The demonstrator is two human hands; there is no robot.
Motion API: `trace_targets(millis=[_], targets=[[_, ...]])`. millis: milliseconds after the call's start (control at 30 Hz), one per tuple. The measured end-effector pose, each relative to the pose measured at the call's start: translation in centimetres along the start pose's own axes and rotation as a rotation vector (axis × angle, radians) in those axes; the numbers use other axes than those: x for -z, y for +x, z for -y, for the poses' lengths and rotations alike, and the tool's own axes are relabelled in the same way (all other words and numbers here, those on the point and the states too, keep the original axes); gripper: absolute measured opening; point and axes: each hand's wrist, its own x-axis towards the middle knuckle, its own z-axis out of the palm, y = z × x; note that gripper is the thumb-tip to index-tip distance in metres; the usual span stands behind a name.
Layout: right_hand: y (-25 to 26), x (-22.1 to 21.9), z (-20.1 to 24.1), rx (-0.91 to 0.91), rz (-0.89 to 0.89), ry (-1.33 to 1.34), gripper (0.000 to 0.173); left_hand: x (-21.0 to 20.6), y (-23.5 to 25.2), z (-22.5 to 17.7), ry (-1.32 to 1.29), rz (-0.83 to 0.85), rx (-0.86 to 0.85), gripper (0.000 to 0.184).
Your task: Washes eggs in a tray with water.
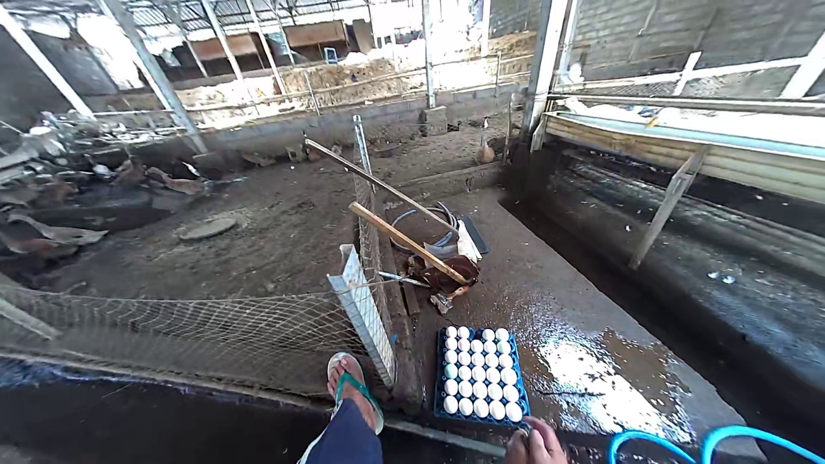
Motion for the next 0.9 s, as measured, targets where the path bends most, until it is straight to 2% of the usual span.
trace_targets(millis=[67,100,167,300,333,433,467,533,633,667,767,900], targets=[[-0.1,-0.1,-0.5,0.063,-0.034,0.004,0.039,0.3,-0.2,0.0,0.014,0.04,0.014,0.052],[0.6,0.0,-0.7,-0.009,-0.055,0.034,0.039,0.5,-0.1,0.0,0.057,0.056,0.025,0.051],[1.1,0.3,-0.7,-0.176,-0.067,0.12,0.039,0.1,-0.9,-0.7,0.084,0.027,0.033,0.037],[-0.9,-0.1,0.2,-0.003,-0.024,0.015,0.038,1.1,-2.2,-2.6,0.098,0.092,0.027,0.053],[-0.4,0.2,0.3,-0.079,0.005,0.045,0.037,1.3,-2.1,-2.7,0.149,0.107,0.057,0.053],[1.5,0.7,0.9,-0.498,0.051,0.33,0.03,1.5,-1.5,-2.1,0.145,0.142,0.088,0.045],[1.6,0.8,1.0,-0.546,0.054,0.401,0.03,1.8,-1.4,-1.9,0.106,0.166,0.083,0.045],[1.6,0.8,0.9,-0.398,0.041,0.352,0.032,1.9,-0.7,-1.6,0.037,0.163,0.007,0.036],[0.2,0.2,0.8,-0.05,0.002,-0.045,0.043,1.8,-0.4,-1.8,0.01,0.141,-0.081,0.042],[0.1,0.1,0.8,-0.021,-0.018,-0.077,0.044,1.6,-0.5,-1.9,0.03,0.128,-0.098,0.043],[0.6,-0.2,0.8,-0.22,-0.057,0.042,0.039,0.8,-0.7,-1.3,0.164,0.008,-0.141,0.039],[-1.1,-0.4,1.2,-0.068,-0.032,-0.036,0.042,0.9,-1.0,-1.9,0.031,0.02,-0.125,0.045]])
